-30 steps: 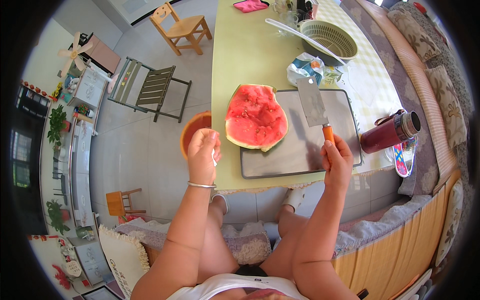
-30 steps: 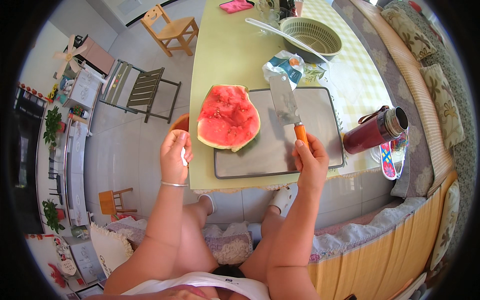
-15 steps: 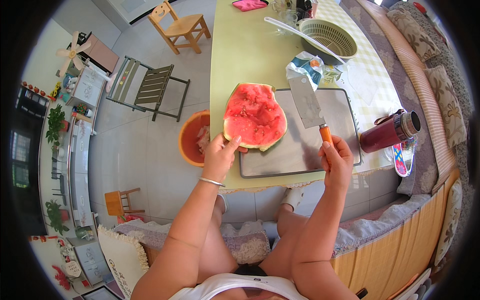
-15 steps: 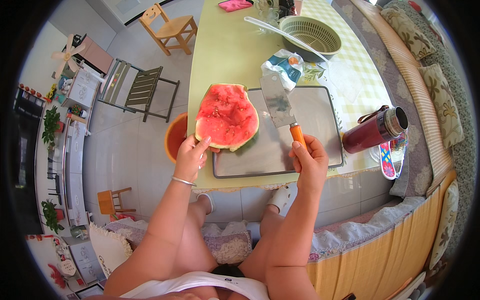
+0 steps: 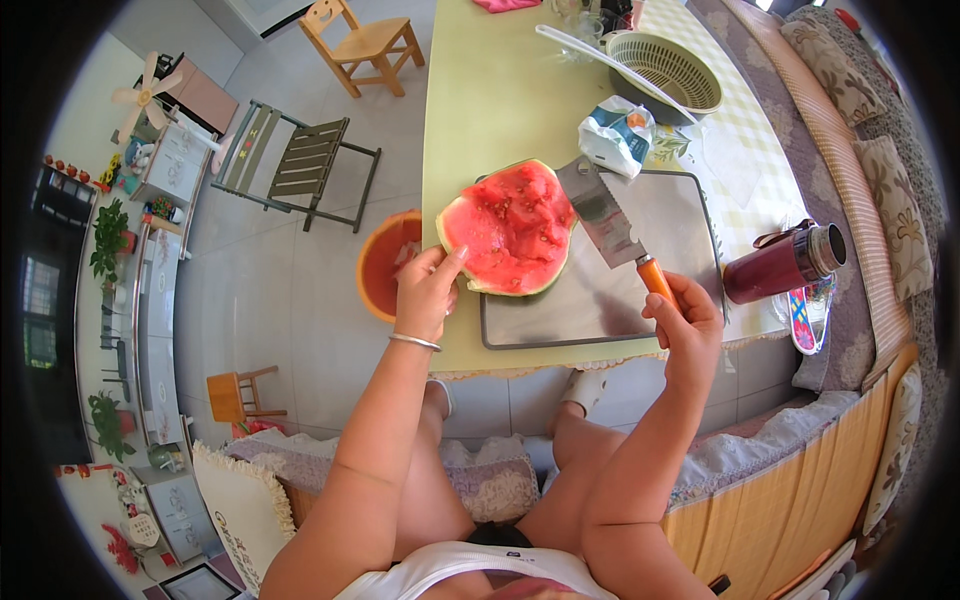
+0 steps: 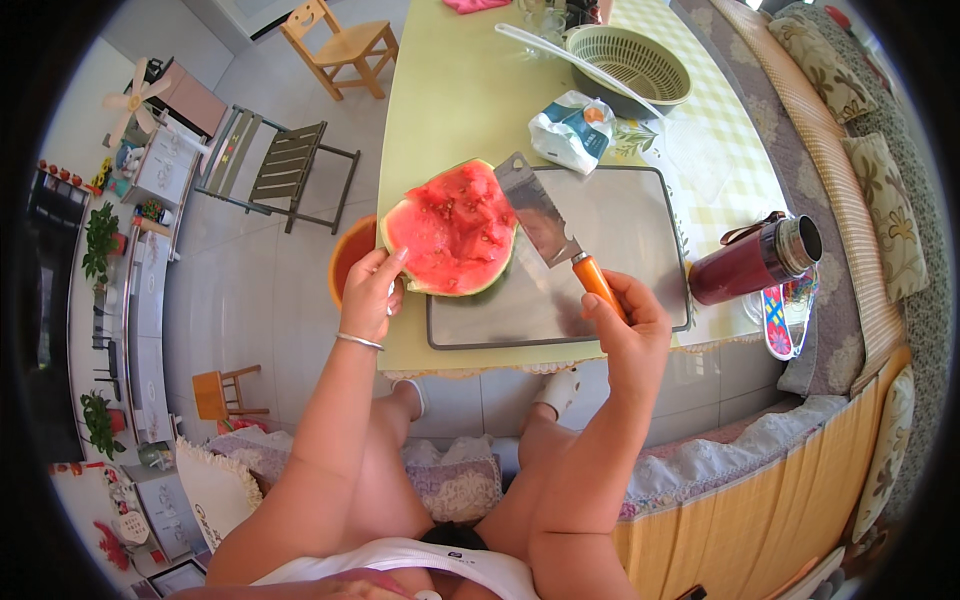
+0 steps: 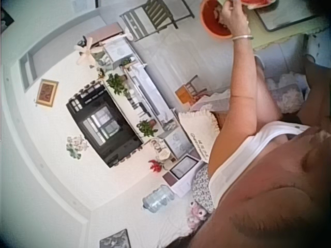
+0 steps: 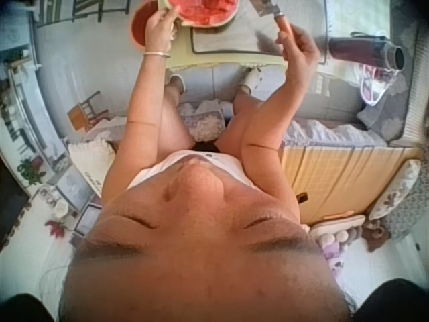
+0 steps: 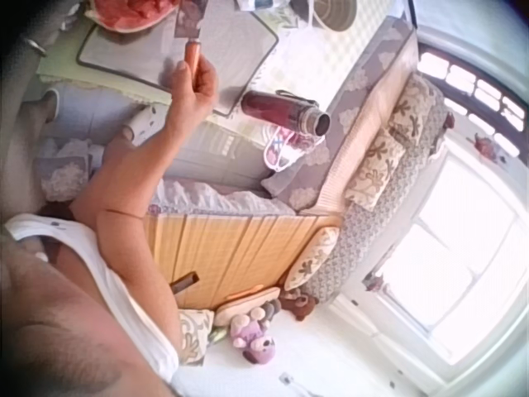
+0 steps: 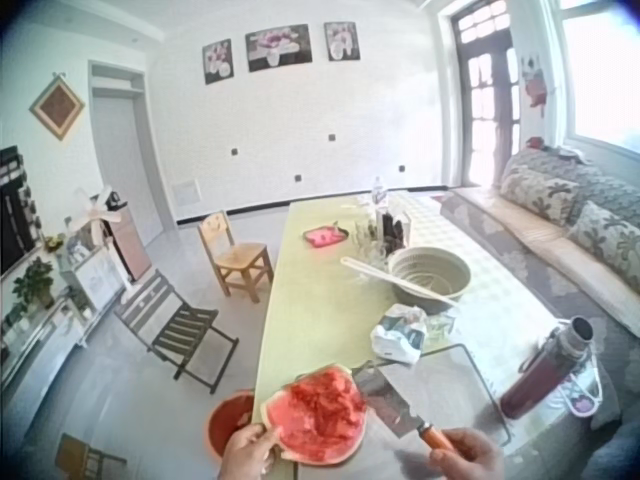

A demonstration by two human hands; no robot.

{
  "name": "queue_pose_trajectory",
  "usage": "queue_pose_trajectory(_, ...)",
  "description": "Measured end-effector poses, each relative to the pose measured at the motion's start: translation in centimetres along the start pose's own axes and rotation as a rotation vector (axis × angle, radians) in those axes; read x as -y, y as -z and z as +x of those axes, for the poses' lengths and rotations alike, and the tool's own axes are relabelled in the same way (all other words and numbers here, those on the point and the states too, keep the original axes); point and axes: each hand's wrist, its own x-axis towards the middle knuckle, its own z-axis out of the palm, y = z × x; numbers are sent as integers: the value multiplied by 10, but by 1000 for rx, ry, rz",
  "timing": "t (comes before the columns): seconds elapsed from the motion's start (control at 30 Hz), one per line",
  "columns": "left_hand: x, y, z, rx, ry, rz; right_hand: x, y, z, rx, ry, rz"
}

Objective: The person cuts pieces from a watermelon with a cleaver, places the pieces into a bucket, and wipes the cutting board and tool with a cloth.

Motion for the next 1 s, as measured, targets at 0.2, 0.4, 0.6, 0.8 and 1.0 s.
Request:
queue_pose_trajectory(0.2, -1, 2, 4, -16, 13, 14, 9, 0, -11, 5, 83, -123)
queue_pose_trajectory(0.4, -5, 0, 6, -42, 36, 10, 10, -2, -15, 1, 144, -202)
queue_pose_trajectory(0.6, -5, 2, 10, -39, 37, 36, 19, -2, -21, -9, 201, -219)
queue_pose_trajectory(0.8, -11, -1, 5, 42, 1, 75, 27, -3, -27, -23, 245, -352)
queue_pose_trajectory(1.0, -9, -1, 5, 61, 10, 88, 31, -6, -30, -20, 325, -493)
